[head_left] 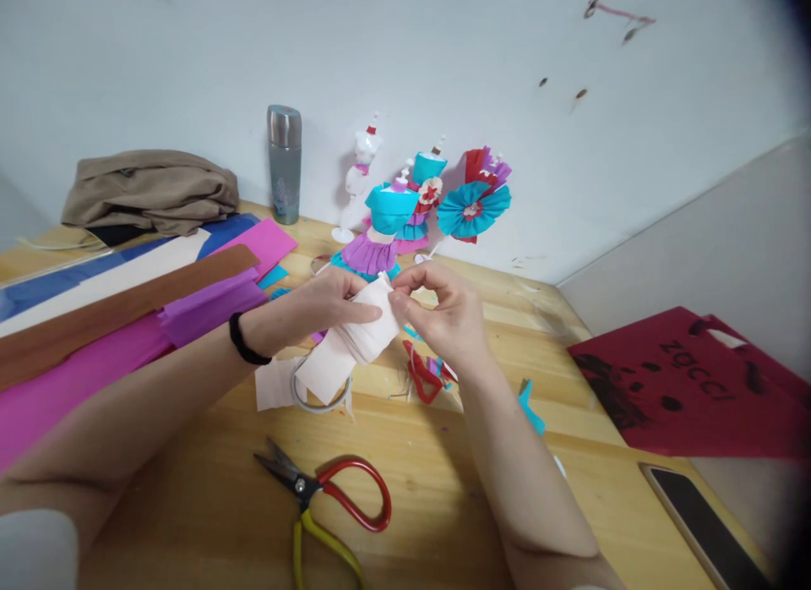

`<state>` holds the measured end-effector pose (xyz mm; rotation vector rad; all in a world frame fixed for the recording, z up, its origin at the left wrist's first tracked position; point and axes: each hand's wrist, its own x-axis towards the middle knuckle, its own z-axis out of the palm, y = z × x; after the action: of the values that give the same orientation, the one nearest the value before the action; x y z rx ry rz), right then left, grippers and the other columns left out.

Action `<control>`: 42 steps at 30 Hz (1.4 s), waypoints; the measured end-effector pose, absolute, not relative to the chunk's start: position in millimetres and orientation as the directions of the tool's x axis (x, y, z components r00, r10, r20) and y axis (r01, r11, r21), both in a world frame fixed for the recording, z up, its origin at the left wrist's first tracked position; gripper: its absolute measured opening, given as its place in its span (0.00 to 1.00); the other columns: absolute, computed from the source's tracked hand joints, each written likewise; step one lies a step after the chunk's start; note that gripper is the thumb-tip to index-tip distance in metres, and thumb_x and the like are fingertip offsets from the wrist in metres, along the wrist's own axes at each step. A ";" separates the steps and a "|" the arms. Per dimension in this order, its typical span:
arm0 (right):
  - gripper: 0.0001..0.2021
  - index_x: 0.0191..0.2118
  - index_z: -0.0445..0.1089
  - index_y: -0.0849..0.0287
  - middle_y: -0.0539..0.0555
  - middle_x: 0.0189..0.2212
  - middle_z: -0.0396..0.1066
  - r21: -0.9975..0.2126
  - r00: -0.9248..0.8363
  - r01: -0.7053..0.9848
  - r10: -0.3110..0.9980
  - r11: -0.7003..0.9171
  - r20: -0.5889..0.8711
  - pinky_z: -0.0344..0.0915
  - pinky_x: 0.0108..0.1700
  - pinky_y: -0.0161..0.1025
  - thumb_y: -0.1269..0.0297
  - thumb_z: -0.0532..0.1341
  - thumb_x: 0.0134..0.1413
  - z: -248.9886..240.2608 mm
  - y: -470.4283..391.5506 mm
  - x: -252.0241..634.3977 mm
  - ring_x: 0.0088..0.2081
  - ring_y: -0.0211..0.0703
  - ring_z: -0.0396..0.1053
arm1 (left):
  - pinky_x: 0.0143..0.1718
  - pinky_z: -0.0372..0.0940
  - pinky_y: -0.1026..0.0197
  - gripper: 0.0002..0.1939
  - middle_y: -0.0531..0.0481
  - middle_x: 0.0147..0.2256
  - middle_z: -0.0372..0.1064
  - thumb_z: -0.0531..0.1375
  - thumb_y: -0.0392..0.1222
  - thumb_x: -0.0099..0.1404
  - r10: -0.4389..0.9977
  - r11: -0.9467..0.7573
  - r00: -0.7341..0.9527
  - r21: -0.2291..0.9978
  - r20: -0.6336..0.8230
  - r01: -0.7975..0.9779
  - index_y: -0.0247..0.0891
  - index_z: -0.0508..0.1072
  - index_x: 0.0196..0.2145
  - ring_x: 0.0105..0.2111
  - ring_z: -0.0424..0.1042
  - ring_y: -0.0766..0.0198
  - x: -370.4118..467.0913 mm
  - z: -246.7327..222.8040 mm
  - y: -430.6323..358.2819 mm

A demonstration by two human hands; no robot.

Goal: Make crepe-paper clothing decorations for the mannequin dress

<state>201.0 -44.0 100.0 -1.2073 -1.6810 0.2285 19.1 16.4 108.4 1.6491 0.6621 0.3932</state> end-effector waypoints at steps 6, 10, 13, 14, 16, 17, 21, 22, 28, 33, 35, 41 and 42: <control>0.03 0.30 0.73 0.57 0.48 0.26 0.75 -0.637 0.013 0.622 0.807 0.455 0.590 0.66 0.36 0.38 0.72 0.64 0.49 99.4 -45.6 199.4 0.30 0.38 0.71 | 0.24 0.62 0.66 0.11 0.47 0.26 0.72 0.60 0.43 0.57 0.681 -0.157 0.731 0.966 -0.046 0.206 0.31 0.75 0.27 0.25 0.70 0.64 21.4 107.1 15.5; 0.03 0.30 0.73 0.57 0.47 0.26 0.75 -0.652 -0.008 0.605 0.822 0.457 0.569 0.67 0.36 0.38 0.72 0.64 0.50 99.6 -47.1 198.7 0.30 0.38 0.72 | 0.24 0.62 0.67 0.12 0.48 0.24 0.71 0.59 0.44 0.58 0.680 -0.181 0.732 0.962 -0.027 0.203 0.31 0.73 0.26 0.25 0.69 0.65 22.3 106.4 15.4; 0.04 0.30 0.73 0.57 0.47 0.26 0.75 -0.652 -0.011 0.604 0.823 0.458 0.568 0.66 0.36 0.37 0.73 0.64 0.50 99.6 -47.1 198.8 0.30 0.38 0.71 | 0.23 0.60 0.68 0.11 0.49 0.23 0.69 0.59 0.43 0.57 0.690 -0.226 0.724 0.949 -0.001 0.217 0.31 0.73 0.25 0.24 0.67 0.67 22.8 104.7 16.8; 0.04 0.30 0.73 0.57 0.47 0.26 0.74 -0.649 -0.011 0.609 0.822 0.457 0.569 0.66 0.36 0.37 0.73 0.63 0.50 99.4 -47.0 198.8 0.30 0.38 0.71 | 0.23 0.60 0.68 0.11 0.49 0.23 0.69 0.59 0.43 0.57 0.690 -0.243 0.724 0.944 0.005 0.225 0.31 0.73 0.25 0.24 0.67 0.67 22.8 104.2 17.3; 0.04 0.30 0.72 0.58 0.48 0.26 0.74 -0.636 -0.010 0.620 0.815 0.459 0.579 0.66 0.36 0.38 0.74 0.62 0.50 99.2 -46.6 198.7 0.30 0.38 0.71 | 0.23 0.61 0.67 0.11 0.48 0.24 0.70 0.59 0.43 0.56 0.682 -0.258 0.731 0.938 0.007 0.231 0.31 0.73 0.25 0.25 0.68 0.66 22.5 104.0 17.8; 0.04 0.30 0.71 0.58 0.48 0.26 0.73 -0.627 -0.011 0.626 0.810 0.463 0.587 0.66 0.36 0.38 0.74 0.62 0.50 99.1 -46.4 198.6 0.30 0.38 0.71 | 0.23 0.61 0.67 0.11 0.48 0.25 0.70 0.59 0.43 0.56 0.678 -0.254 0.736 0.940 0.004 0.229 0.31 0.73 0.25 0.25 0.68 0.65 22.3 104.3 17.7; 0.04 0.30 0.70 0.58 0.48 0.27 0.72 -0.601 -0.025 0.635 0.790 0.485 0.612 0.66 0.35 0.38 0.73 0.61 0.51 99.3 -46.3 197.9 0.30 0.38 0.70 | 0.22 0.58 0.68 0.12 0.49 0.24 0.68 0.60 0.46 0.56 0.652 -0.187 0.758 0.962 -0.032 0.201 0.32 0.72 0.26 0.24 0.67 0.67 22.4 106.1 15.8; 0.04 0.30 0.70 0.57 0.48 0.27 0.72 -0.600 -0.030 0.635 0.791 0.487 0.611 0.66 0.35 0.38 0.73 0.61 0.51 99.4 -46.3 197.6 0.30 0.38 0.70 | 0.22 0.58 0.68 0.13 0.50 0.24 0.68 0.60 0.47 0.56 0.651 -0.168 0.758 0.967 -0.037 0.192 0.32 0.71 0.26 0.24 0.66 0.67 22.9 105.8 15.4; 0.04 0.29 0.67 0.56 0.48 0.26 0.71 -0.598 -0.021 0.654 0.801 0.464 0.598 0.65 0.35 0.39 0.72 0.59 0.50 98.7 -44.7 195.9 0.29 0.39 0.68 | 0.23 0.59 0.68 0.11 0.50 0.24 0.69 0.60 0.44 0.56 0.695 -0.152 0.719 0.972 -0.024 0.180 0.32 0.72 0.26 0.24 0.66 0.68 26.7 98.3 16.8; 0.06 0.26 0.66 0.55 0.48 0.24 0.70 -0.557 -0.041 0.673 0.778 0.486 0.628 0.63 0.33 0.38 0.74 0.58 0.49 97.8 -44.1 194.5 0.28 0.39 0.67 | 0.22 0.58 0.67 0.10 0.49 0.23 0.69 0.59 0.42 0.56 0.724 -0.197 0.689 0.951 -0.022 0.237 0.31 0.73 0.25 0.24 0.67 0.66 26.4 97.8 17.4; 0.07 0.26 0.66 0.56 0.48 0.24 0.70 -0.552 -0.044 0.674 0.772 0.491 0.634 0.63 0.33 0.38 0.74 0.59 0.49 97.5 -44.3 194.5 0.28 0.39 0.67 | 0.22 0.57 0.67 0.10 0.49 0.22 0.68 0.59 0.42 0.56 0.736 -0.223 0.676 0.938 -0.016 0.265 0.31 0.73 0.23 0.24 0.67 0.66 26.1 98.7 16.9; 0.05 0.26 0.68 0.55 0.49 0.25 0.73 -0.596 -0.019 0.672 0.815 0.440 0.579 0.64 0.37 0.41 0.70 0.63 0.51 94.5 -43.7 194.2 0.30 0.42 0.70 | 0.22 0.53 0.68 0.11 0.52 0.21 0.65 0.58 0.42 0.57 0.730 -0.316 0.681 0.914 0.063 0.255 0.32 0.71 0.21 0.23 0.63 0.69 26.7 98.0 18.8; 0.05 0.26 0.68 0.55 0.49 0.25 0.73 -0.604 -0.019 0.668 0.821 0.435 0.571 0.64 0.38 0.42 0.69 0.63 0.51 93.9 -43.3 194.0 0.30 0.42 0.71 | 0.21 0.52 0.68 0.11 0.53 0.20 0.64 0.58 0.41 0.57 0.733 -0.329 0.676 0.908 0.072 0.260 0.32 0.71 0.21 0.23 0.62 0.70 26.8 97.7 19.2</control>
<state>194.0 -43.3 93.9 -1.2896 -1.7420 0.2029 26.8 19.2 97.7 1.8947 0.7784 0.5966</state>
